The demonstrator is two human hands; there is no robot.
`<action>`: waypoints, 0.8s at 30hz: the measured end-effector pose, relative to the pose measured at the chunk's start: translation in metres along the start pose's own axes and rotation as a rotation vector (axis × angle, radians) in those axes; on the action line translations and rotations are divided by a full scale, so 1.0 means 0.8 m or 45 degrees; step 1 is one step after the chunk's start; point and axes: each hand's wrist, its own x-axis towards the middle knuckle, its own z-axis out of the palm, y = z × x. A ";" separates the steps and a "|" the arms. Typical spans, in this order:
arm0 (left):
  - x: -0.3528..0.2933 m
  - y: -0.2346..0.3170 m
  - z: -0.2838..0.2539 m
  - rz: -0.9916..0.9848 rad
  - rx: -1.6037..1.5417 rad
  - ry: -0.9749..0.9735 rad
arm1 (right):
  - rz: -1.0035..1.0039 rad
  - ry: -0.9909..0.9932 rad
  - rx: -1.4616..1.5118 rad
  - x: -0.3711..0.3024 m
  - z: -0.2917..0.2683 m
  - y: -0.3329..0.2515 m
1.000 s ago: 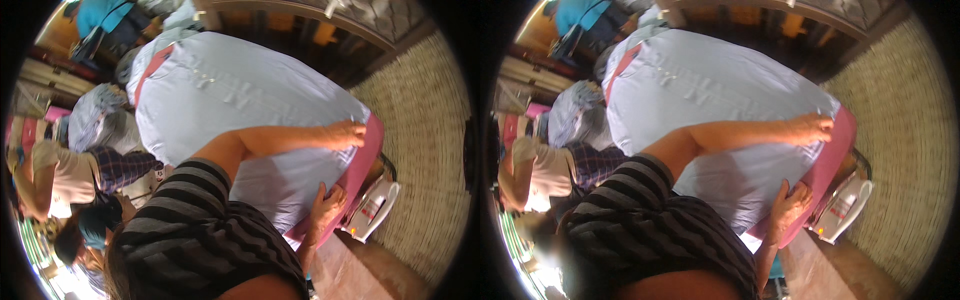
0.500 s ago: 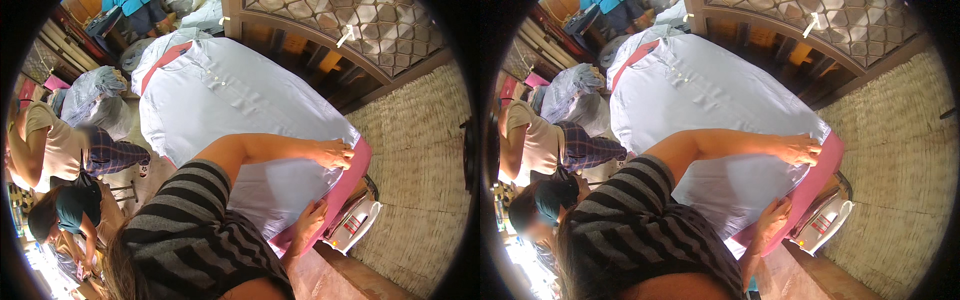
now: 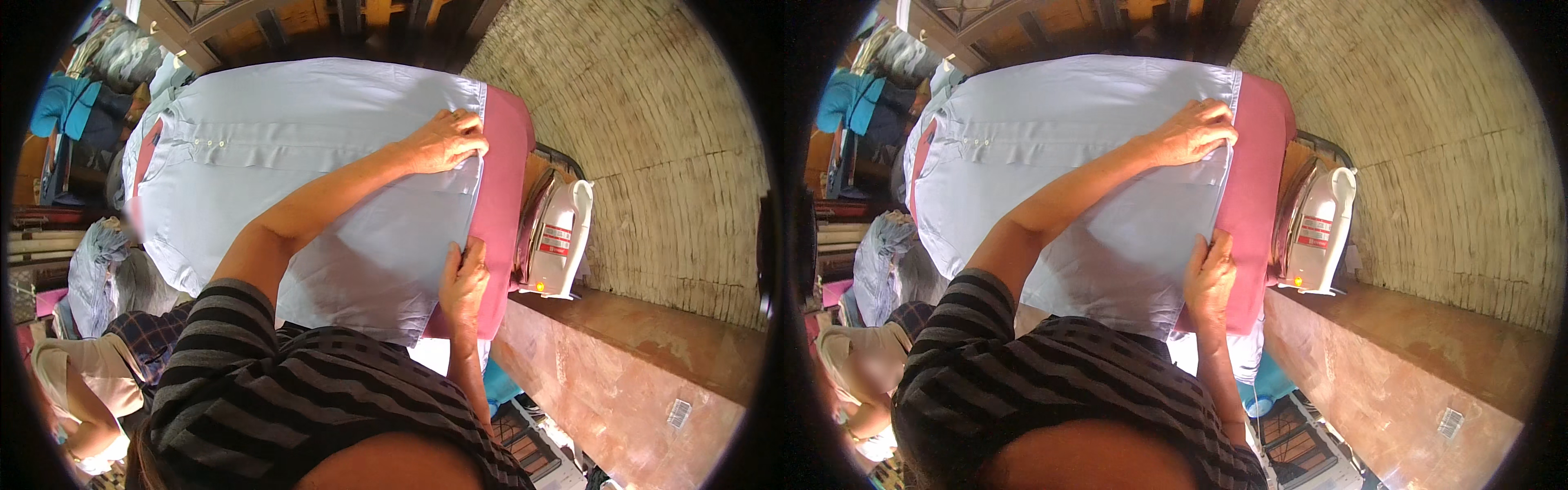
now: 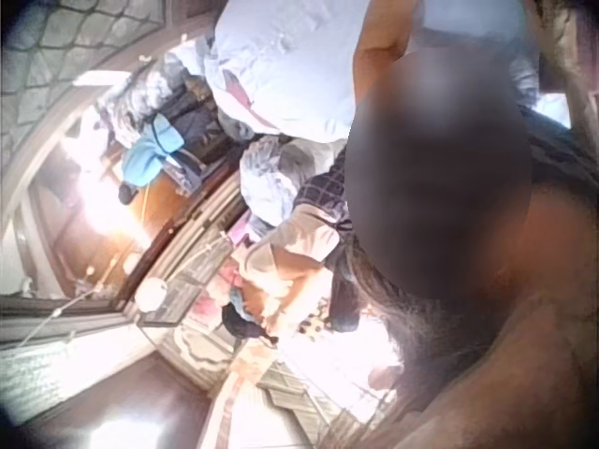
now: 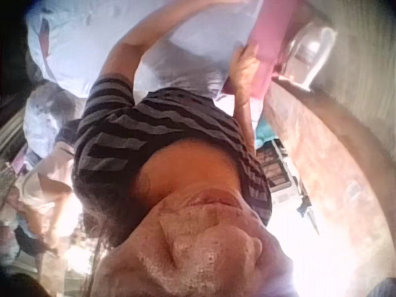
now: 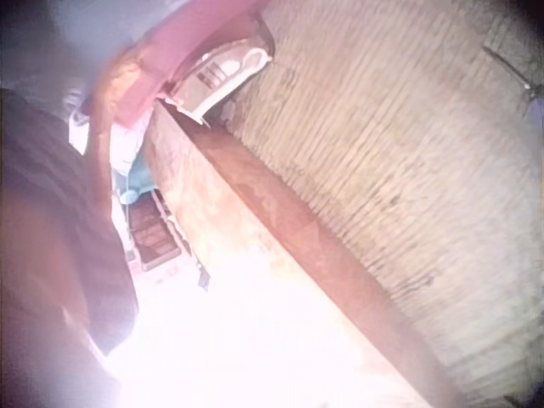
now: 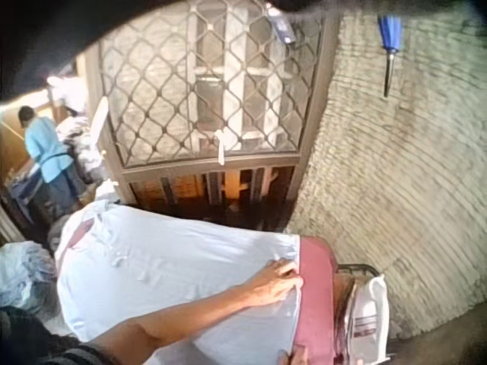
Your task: The person irons a light blue button-down shirt on an ironing board, using an iron to smooth the collar and front panels.
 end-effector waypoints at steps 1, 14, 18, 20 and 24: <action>-0.001 0.000 0.004 0.038 -0.060 0.027 | 0.054 -0.012 0.009 -0.002 -0.001 -0.006; 0.001 0.082 0.037 -0.010 -0.007 -0.130 | 0.262 -0.211 0.513 -0.044 -0.086 0.057; 0.000 0.086 0.056 -0.067 0.046 -0.071 | 0.283 -0.340 0.413 -0.034 -0.104 0.074; 0.001 0.087 0.055 -0.061 0.022 -0.166 | 0.201 -0.479 -0.151 -0.020 -0.114 0.045; -0.092 0.070 -0.048 -0.165 -0.119 0.378 | -0.544 -0.357 -0.810 0.039 -0.103 -0.040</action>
